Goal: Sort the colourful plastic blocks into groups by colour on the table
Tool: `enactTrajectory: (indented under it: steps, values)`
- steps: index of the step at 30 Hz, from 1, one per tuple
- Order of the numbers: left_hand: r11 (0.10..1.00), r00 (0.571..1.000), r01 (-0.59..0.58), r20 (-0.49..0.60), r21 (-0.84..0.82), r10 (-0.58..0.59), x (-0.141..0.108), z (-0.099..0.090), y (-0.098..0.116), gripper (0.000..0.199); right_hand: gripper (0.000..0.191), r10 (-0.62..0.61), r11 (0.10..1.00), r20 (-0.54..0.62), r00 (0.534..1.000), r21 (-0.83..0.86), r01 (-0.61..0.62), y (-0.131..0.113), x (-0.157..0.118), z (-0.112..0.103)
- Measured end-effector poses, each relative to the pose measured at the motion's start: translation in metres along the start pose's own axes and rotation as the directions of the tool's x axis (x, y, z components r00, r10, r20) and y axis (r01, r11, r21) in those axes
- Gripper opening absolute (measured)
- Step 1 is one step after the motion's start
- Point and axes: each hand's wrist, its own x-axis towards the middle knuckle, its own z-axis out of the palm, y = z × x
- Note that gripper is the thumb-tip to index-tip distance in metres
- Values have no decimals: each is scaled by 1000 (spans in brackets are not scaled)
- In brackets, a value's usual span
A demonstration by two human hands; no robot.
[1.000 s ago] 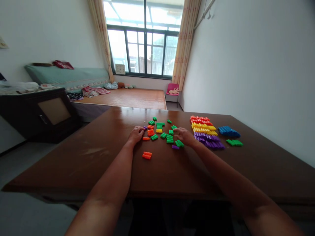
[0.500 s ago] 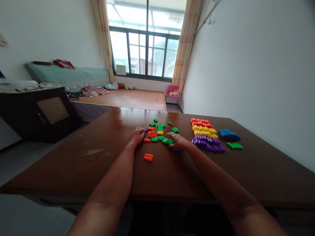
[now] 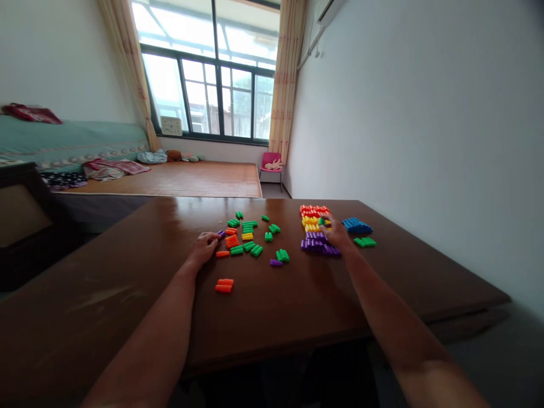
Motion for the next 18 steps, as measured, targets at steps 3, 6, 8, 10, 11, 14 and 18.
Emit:
enactTrajectory:
  steps: [3,6,8,10,11,14,18]
  values:
    - [1000,1000,-8,1,18,8,2,0,-3,31,41,215,971,-223,951,-59,-233,85,-4,-51]
    - [999,1000,-14,3,41,14,4,0,-5,32,37,363,871,-429,827,-158,-465,166,-22,-80]
    - [999,1000,-15,-1,42,15,5,0,-7,32,38,392,816,-416,820,-254,-519,204,-32,-85]
    - [999,1000,-17,-4,31,18,6,-1,-9,32,43,384,806,-334,861,-334,-489,224,-35,-81]
    - [1000,1000,-19,-6,24,19,7,-1,-10,32,46,359,820,-291,887,-355,-449,230,-33,-78]
    - [1000,1000,-22,-4,15,22,8,-2,-13,32,52,247,876,-240,939,-359,-322,234,-23,-70]
    - [999,999,-34,2,27,34,10,-2,-17,35,40,248,864,-267,931,-375,-337,237,-16,-68]
